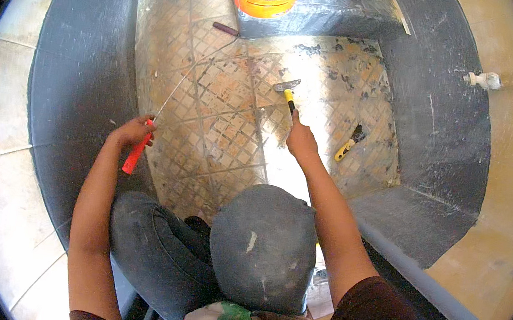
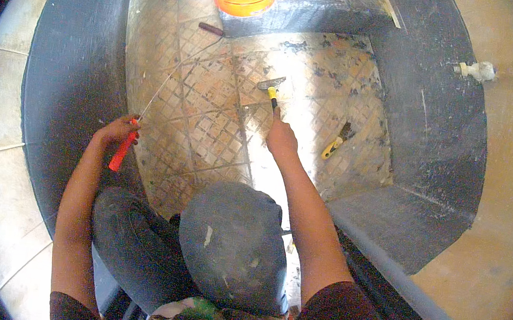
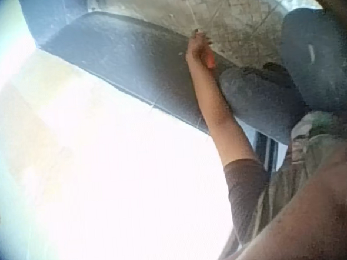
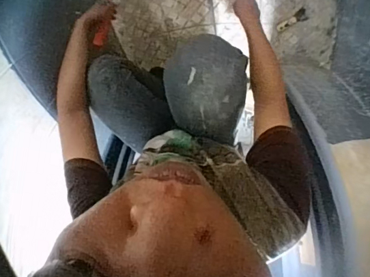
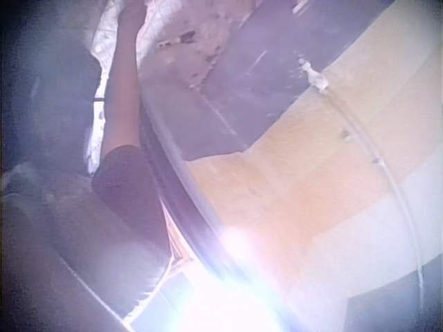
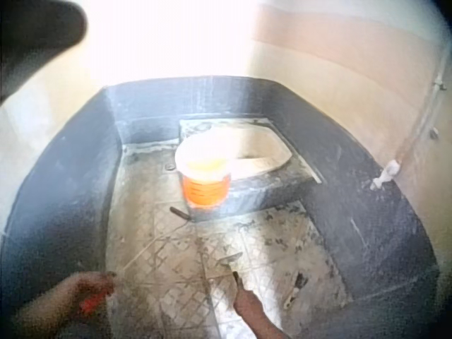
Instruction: The person uses a roller to apply a liquid to a tiled floor, then uses a scraper to remove material from the base of a wall.
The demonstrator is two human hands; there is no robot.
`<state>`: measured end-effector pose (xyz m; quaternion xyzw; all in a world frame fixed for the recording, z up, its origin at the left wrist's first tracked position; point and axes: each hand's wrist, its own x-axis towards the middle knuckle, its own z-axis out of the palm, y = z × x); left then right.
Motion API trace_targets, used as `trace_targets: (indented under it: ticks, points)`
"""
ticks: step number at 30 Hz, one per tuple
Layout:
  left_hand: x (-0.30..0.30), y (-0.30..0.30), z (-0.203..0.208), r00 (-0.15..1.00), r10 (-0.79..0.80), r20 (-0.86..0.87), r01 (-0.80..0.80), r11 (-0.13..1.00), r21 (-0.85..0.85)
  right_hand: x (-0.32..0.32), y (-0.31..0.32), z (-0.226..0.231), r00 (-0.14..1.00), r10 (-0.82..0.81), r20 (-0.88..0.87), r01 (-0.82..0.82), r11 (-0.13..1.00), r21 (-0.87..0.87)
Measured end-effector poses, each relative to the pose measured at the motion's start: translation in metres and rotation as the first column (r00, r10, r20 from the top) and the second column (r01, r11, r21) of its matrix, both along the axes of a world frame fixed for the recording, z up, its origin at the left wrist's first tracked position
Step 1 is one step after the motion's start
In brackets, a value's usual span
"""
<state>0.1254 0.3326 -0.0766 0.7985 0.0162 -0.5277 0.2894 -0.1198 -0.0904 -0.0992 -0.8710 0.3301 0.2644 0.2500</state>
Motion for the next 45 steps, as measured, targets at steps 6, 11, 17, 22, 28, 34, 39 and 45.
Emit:
trace_targets:
  ticks: [6,11,17,22,28,34,39,45]
  points:
    - [0.005,-0.022,-0.003,0.998,-0.051,0.025,0.051,0.998,-0.025,0.073,-0.018,-0.010,0.983,-0.024,0.183,0.042,0.995,-0.095]
    - [0.005,-0.015,0.008,0.995,-0.095,-0.010,0.096,0.995,0.014,0.000,0.057,0.006,0.994,0.104,0.040,-0.105,0.994,0.016]
    - [0.013,0.002,-0.016,0.992,-0.054,0.116,0.052,0.998,0.018,0.082,0.044,-0.007,0.968,0.095,0.234,-0.079,0.994,-0.077]
    - [0.001,-0.013,0.009,0.997,-0.073,0.033,0.074,0.997,-0.021,0.060,0.050,-0.006,0.978,0.138,0.155,-0.128,0.989,-0.068]
    - [0.018,-0.004,-0.027,0.989,-0.077,0.127,0.077,0.997,0.008,0.112,0.035,-0.010,0.964,0.053,0.260,-0.048,0.999,-0.025]
    - [0.007,-0.009,0.008,0.998,-0.056,0.035,0.056,0.998,0.011,0.072,0.047,-0.021,0.970,0.179,0.167,-0.162,0.981,-0.111]
    - [0.017,-0.009,-0.009,0.984,-0.091,0.155,0.087,0.996,0.030,0.120,0.033,-0.019,0.969,0.045,0.244,-0.047,0.999,0.002]
    - [0.008,-0.007,0.005,0.995,-0.042,0.085,0.045,0.998,-0.033,0.043,0.059,-0.007,0.983,0.107,0.149,-0.102,0.994,-0.045]
